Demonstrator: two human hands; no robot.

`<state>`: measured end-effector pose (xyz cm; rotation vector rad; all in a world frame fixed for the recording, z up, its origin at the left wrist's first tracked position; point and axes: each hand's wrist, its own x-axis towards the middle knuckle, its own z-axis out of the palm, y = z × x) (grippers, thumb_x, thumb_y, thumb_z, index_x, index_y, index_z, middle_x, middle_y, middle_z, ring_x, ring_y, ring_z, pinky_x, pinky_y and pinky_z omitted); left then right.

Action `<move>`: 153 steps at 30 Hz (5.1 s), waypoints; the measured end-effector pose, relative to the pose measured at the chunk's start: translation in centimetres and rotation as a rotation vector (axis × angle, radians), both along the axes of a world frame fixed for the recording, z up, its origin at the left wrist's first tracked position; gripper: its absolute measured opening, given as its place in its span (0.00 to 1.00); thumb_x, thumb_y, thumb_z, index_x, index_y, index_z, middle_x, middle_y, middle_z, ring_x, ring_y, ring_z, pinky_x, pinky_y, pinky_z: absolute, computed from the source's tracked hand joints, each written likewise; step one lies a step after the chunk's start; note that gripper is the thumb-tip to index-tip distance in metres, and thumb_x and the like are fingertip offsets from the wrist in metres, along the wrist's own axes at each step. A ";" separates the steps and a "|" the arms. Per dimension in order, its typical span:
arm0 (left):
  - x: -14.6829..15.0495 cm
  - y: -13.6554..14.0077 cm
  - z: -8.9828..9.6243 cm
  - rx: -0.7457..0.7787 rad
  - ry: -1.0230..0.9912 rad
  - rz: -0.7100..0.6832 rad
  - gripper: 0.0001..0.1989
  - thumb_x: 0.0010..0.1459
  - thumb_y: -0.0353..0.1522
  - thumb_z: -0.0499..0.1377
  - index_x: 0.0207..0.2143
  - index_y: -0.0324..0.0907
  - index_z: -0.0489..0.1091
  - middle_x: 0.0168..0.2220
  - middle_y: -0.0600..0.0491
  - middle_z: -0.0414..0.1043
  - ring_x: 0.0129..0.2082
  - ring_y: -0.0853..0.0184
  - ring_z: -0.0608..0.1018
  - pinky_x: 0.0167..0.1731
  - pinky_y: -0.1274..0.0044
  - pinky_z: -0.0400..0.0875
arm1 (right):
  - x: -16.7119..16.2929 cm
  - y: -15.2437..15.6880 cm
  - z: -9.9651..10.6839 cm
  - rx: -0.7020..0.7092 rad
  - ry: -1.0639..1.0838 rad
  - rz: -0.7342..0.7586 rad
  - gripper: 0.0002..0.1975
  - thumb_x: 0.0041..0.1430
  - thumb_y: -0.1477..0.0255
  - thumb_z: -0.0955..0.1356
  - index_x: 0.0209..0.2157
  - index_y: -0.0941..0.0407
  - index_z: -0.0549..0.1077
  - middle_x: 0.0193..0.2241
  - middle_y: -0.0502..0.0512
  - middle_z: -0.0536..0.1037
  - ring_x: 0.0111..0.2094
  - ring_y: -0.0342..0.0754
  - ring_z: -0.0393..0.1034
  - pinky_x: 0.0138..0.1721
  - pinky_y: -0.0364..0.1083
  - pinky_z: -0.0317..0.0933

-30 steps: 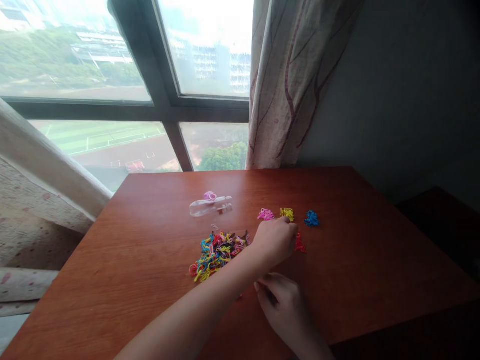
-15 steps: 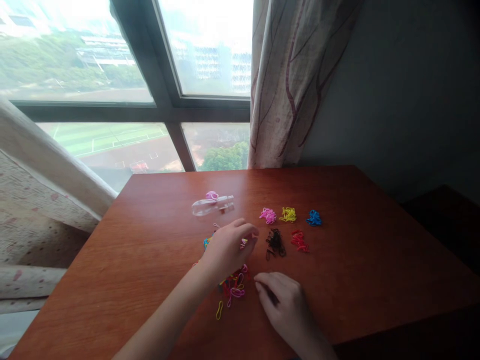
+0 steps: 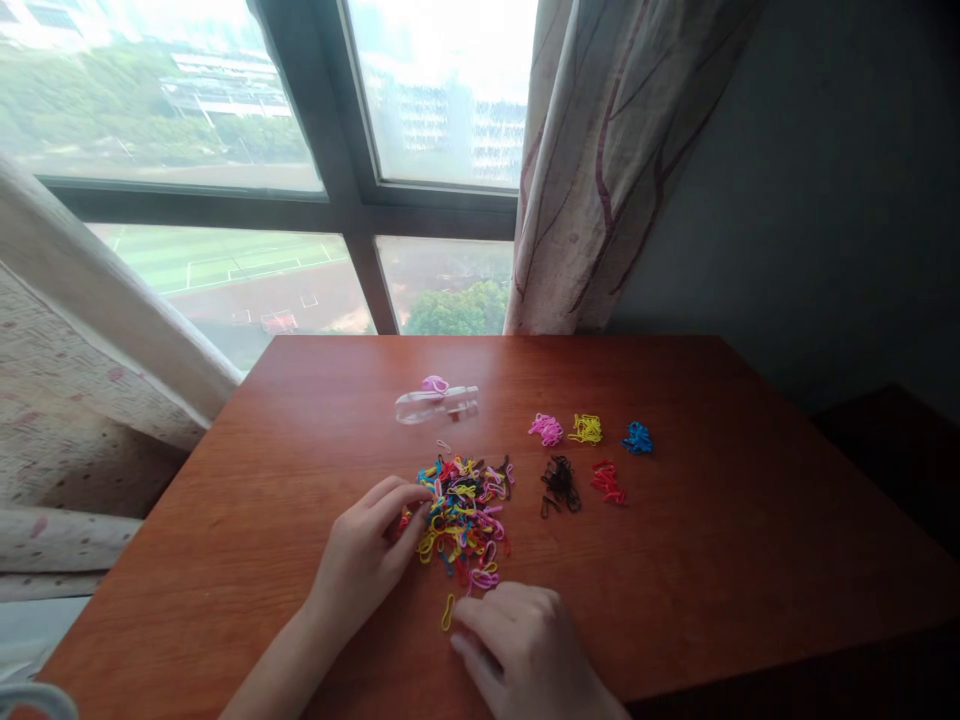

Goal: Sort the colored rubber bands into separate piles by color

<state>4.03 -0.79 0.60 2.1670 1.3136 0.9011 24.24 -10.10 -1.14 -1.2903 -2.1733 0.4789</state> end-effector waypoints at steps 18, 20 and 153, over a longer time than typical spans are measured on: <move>0.2 -0.5 0.0 -0.047 0.006 0.032 0.07 0.65 0.32 0.55 0.39 0.43 0.74 0.34 0.55 0.72 0.27 0.71 0.73 0.29 0.81 0.68 | 0.7 1.8 0.8 0.102 0.016 -0.071 0.09 0.61 0.77 0.63 0.28 0.53 0.70 0.22 0.48 0.74 0.24 0.44 0.68 0.28 0.44 0.52; 0.1 -0.4 -0.1 -0.048 0.014 0.043 0.07 0.65 0.32 0.55 0.39 0.44 0.74 0.34 0.55 0.72 0.26 0.71 0.72 0.29 0.81 0.67 | 3.0 3.1 1.2 0.109 0.003 -0.171 0.09 0.63 0.75 0.63 0.29 0.53 0.71 0.21 0.48 0.73 0.23 0.43 0.66 0.28 0.43 0.53; -1.7 -2.4 0.1 0.094 0.108 0.020 0.07 0.64 0.32 0.56 0.41 0.45 0.73 0.30 0.56 0.73 0.26 0.71 0.75 0.28 0.82 0.69 | 5.7 2.9 -1.3 0.029 0.159 -0.327 0.09 0.65 0.72 0.64 0.35 0.54 0.77 0.29 0.53 0.81 0.28 0.47 0.76 0.31 0.42 0.68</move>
